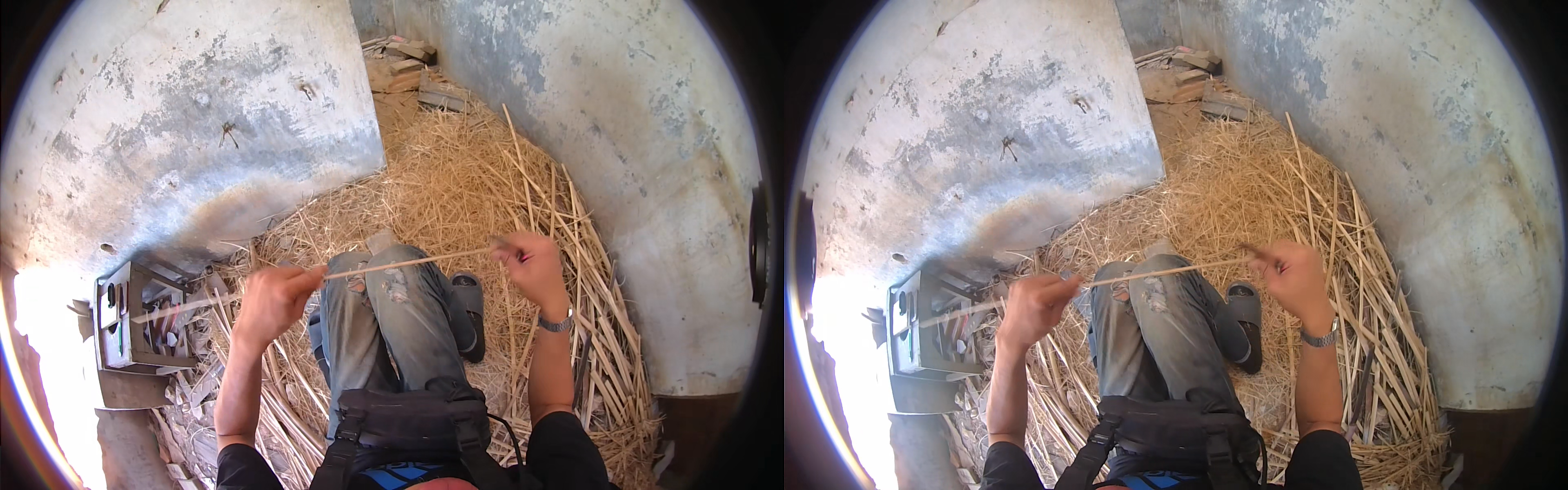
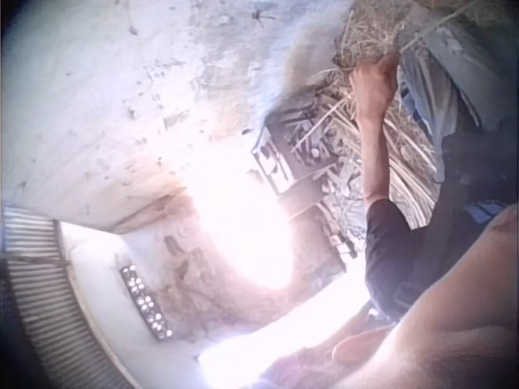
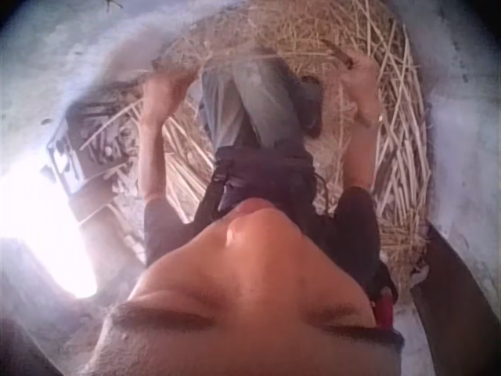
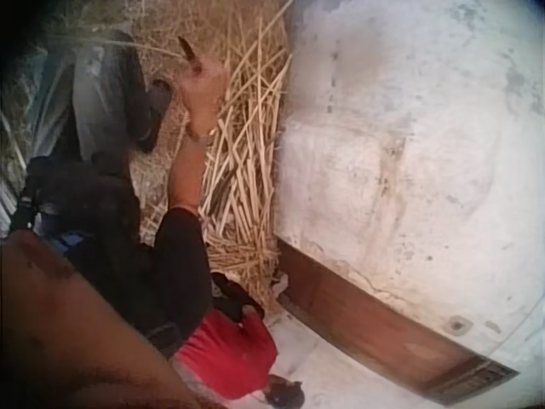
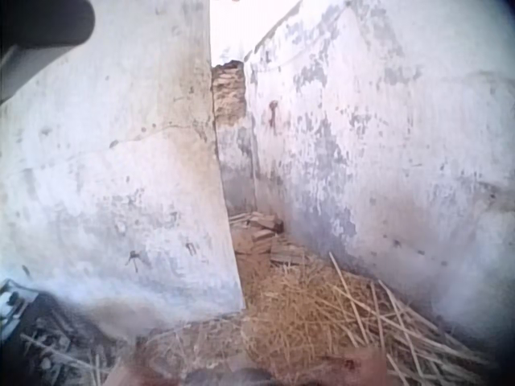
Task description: The person shaves a thin wooden stick using a small knife, turning it to work on different sides, and then uses a larger blade to continue shaving the surface while sitting on a straw-covered floor.
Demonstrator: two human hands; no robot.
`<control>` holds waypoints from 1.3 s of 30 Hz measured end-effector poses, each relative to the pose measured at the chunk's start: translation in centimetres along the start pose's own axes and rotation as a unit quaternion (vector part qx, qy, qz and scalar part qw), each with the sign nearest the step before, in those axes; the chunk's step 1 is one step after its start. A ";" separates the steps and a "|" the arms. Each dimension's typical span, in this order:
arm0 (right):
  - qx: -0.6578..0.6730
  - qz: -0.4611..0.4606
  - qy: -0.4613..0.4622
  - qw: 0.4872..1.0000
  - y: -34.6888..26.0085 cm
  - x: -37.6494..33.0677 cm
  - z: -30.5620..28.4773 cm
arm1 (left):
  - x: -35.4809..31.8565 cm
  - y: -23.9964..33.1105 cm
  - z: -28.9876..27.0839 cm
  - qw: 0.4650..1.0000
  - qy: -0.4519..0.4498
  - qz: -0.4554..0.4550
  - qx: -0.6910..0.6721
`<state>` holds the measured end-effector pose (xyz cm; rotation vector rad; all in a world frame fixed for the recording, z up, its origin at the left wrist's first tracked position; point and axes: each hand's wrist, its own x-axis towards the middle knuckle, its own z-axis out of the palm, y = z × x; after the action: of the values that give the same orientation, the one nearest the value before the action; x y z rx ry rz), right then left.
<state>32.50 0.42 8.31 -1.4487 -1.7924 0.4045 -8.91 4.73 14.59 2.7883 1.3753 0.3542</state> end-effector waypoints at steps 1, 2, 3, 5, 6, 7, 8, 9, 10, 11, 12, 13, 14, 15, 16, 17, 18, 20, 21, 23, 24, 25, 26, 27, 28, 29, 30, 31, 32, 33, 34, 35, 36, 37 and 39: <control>0.033 0.036 0.121 0.991 0.1 0.5 0.5 | -1.0 -0.9 1.4 0.997 0.009 0.033 -0.064; 0.063 0.074 0.241 0.966 0.2 0.7 0.7 | -1.5 -1.2 2.3 0.989 0.019 0.069 -0.131; 0.065 0.072 0.240 0.966 0.1 0.9 1.0 | -2.1 -0.9 3.1 0.989 0.020 0.067 -0.130; 0.311 0.204 0.344 0.862 0.1 0.0 1.9 | -2.6 1.0 5.3 0.919 -0.033 -0.081 -0.385; 0.420 0.154 0.269 0.853 3.4 -1.9 2.9 | -2.6 1.9 6.2 0.917 -0.035 -0.081 -0.389; 0.437 0.191 0.214 0.853 3.2 -3.0 4.5 | -2.7 2.8 6.7 0.869 -0.080 -0.145 -0.467; 0.451 0.225 0.159 0.849 2.2 -4.1 6.4 | -2.8 3.5 7.4 0.808 -0.122 -0.206 -0.539; 0.475 0.237 0.127 0.838 0.8 -5.4 8.7 | -2.9 4.1 8.3 0.807 -0.121 -0.207 -0.540; 0.499 0.250 0.094 0.825 -0.8 -6.4 10.9 | -3.1 4.6 9.5 0.751 -0.120 -0.196 -0.619; 0.461 0.254 0.039 0.849 -2.7 -7.1 12.1 | -3.2 5.2 10.3 0.685 -0.119 -0.184 -0.695; 0.423 0.206 0.082 0.879 -2.8 -8.4 13.6 | -2.8 5.6 10.6 0.682 -0.139 -0.185 -0.694; 0.384 0.155 0.122 0.902 -3.4 -8.6 14.3 | -2.3 6.2 10.6 0.680 -0.140 -0.187 -0.696; 0.383 0.157 0.121 0.902 -3.0 -8.6 13.5 | -1.8 6.8 10.5 0.662 -0.149 -0.216 -0.702; 0.417 0.222 0.091 0.876 -2.1 -8.4 11.8 | -1.5 7.3 10.5 0.643 -0.158 -0.245 -0.708; 0.448 0.284 0.064 0.845 -1.9 -7.9 10.6 | -1.1 7.6 10.6 0.642 -0.160 -0.243 -0.709; 0.447 0.285 0.066 0.846 -1.8 -7.7 10.5 | -0.8 7.9 10.7 0.644 -0.156 -0.259 -0.702; 0.388 0.246 0.031 0.887 -1.7 -7.5 10.6 | -0.6 8.1 10.9 0.646 -0.152 -0.275 -0.695; 0.223 0.166 -0.052 0.959 -3.7 -6.0 9.6 | -0.7 8.1 11.6 0.647 -0.142 -0.271 -0.698; 0.224 0.166 -0.053 0.959 -4.2 -5.6 9.5 | -0.9 8.1 11.8 0.646 -0.133 -0.270 -0.701; 0.080 0.093 -0.134 0.983 -4.7 -5.1 9.1 | -1.1 8.2 11.9 0.646 -0.131 -0.268 -0.702; 0.081 0.093 -0.134 0.983 -4.8 -5.0 9.0 | -1.2 8.2 11.9 0.646 -0.129 -0.267 -0.703; 0.056 0.091 -0.134 0.985 -4.9 -4.8 8.9 | -1.3 8.2 11.8 0.646 -0.129 -0.267 -0.703; 0.032 0.088 -0.135 0.986 -5.0 -4.7 8.8 | -1.4 8.3 11.6 0.645 -0.136 -0.269 -0.702; 0.032 0.088 -0.135 0.986 -5.0 -4.5 8.7 | -1.4 8.3 11.5 0.644 -0.143 -0.270 -0.701; 0.016 0.089 -0.148 0.985 -5.1 -4.4 8.4 | -1.5 8.1 11.5 0.645 -0.143 -0.270 -0.701; -0.001 0.089 -0.162 0.983 -5.1 -4.3 8.3 | -1.7 7.9 11.5 0.650 -0.168 -0.269 -0.691; -0.001 0.089 -0.161 0.983 -4.9 -4.2 8.4 | -1.7 7.7 11.5 0.654 -0.193 -0.268 -0.681; -0.009 0.083 -0.162 0.983 -4.7 -4.3 8.7 | -1.8 7.9 11.7 0.654 -0.193 -0.268 -0.681; -0.017 0.076 -0.163 0.984 -4.4 -4.4 8.9 | -1.9 8.2 11.9 0.639 -0.167 -0.266 -0.702; -0.018 0.076 -0.163 0.984 -4.2 -4.5 9.3 | -1.9 8.4 12.0 0.624 -0.141 -0.265 -0.721; -0.026 0.070 -0.167 0.983 -4.2 -4.5 9.8 | -1.9 8.4 12.1 0.624 -0.141 -0.265 -0.721; -0.035 0.064 -0.171 0.983 -4.2 -4.6 10.1 | -2.0 8.4 12.2 0.623 -0.142 -0.264 -0.722; -0.035 0.065 -0.171 0.982 -4.3 -4.6 10.1 | -2.0 8.4 12.2 0.623 -0.143 -0.262 -0.723; -0.065 0.070 -0.182 0.979 -4.5 -4.5 10.0 | -2.1 8.6 12.2 0.622 -0.143 -0.263 -0.723; -0.095 0.075 -0.194 0.974 -4.8 -4.1 10.3 | -2.2 8.8 12.0 0.622 -0.138 -0.271 -0.722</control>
<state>21.93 -2.56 3.34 -1.7374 -2.0787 0.6452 -0.84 -1.34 3.47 0.9804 0.9485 0.5771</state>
